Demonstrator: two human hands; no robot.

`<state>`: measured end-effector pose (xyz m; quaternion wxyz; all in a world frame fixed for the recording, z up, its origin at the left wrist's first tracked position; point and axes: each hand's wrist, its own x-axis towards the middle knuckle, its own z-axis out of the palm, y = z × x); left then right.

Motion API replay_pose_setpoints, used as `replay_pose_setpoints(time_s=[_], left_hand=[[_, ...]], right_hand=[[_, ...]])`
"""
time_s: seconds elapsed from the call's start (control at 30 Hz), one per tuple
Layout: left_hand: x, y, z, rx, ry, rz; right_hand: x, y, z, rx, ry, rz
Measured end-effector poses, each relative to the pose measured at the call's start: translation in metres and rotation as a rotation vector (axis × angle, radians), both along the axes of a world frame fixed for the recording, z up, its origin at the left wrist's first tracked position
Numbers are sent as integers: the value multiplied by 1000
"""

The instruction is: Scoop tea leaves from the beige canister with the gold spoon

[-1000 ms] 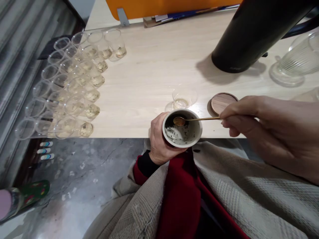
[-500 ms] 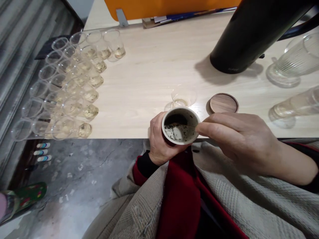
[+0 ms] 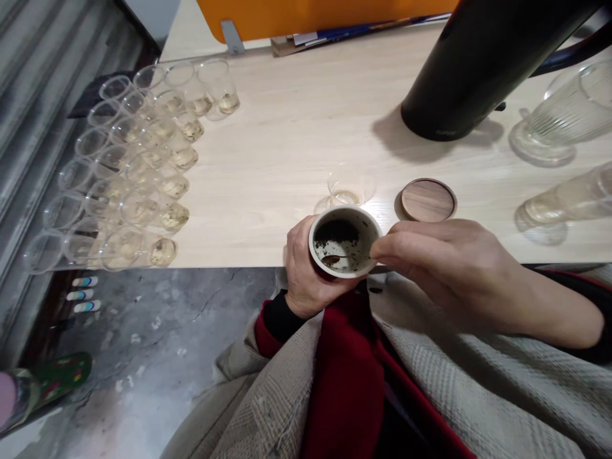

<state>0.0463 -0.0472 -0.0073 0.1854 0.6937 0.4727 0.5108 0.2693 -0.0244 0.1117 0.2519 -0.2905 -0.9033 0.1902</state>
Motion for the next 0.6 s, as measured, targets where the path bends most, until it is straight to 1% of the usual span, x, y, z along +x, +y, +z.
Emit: replay_pose_setpoints(time_s=[0.1, 0.17, 0.27, 0.33, 0.4, 0.47, 0.53, 0.6], left_hand=[[-2, 2, -2, 31, 25, 0], [-3, 2, -3, 51, 33, 2], [-3, 3, -4, 69, 44, 6], [-3, 3, -4, 78, 47, 7], [-2, 3, -3, 91, 49, 8], [-1, 2, -2, 98, 52, 16], [-1, 2, -2, 101, 55, 25], [-1, 2, -2, 97, 58, 29]], right_hand=[[5, 6, 6, -186, 76, -104], [9, 10, 7, -363, 167, -197], [14, 15, 4, -640, 421, -367], [16, 17, 0, -731, 607, -448], [17, 20, -3, -742, 727, -487], [18, 22, -3, -686, 778, -519], [19, 24, -3, -581, 795, -566], [19, 24, -1, -438, 808, -604]])
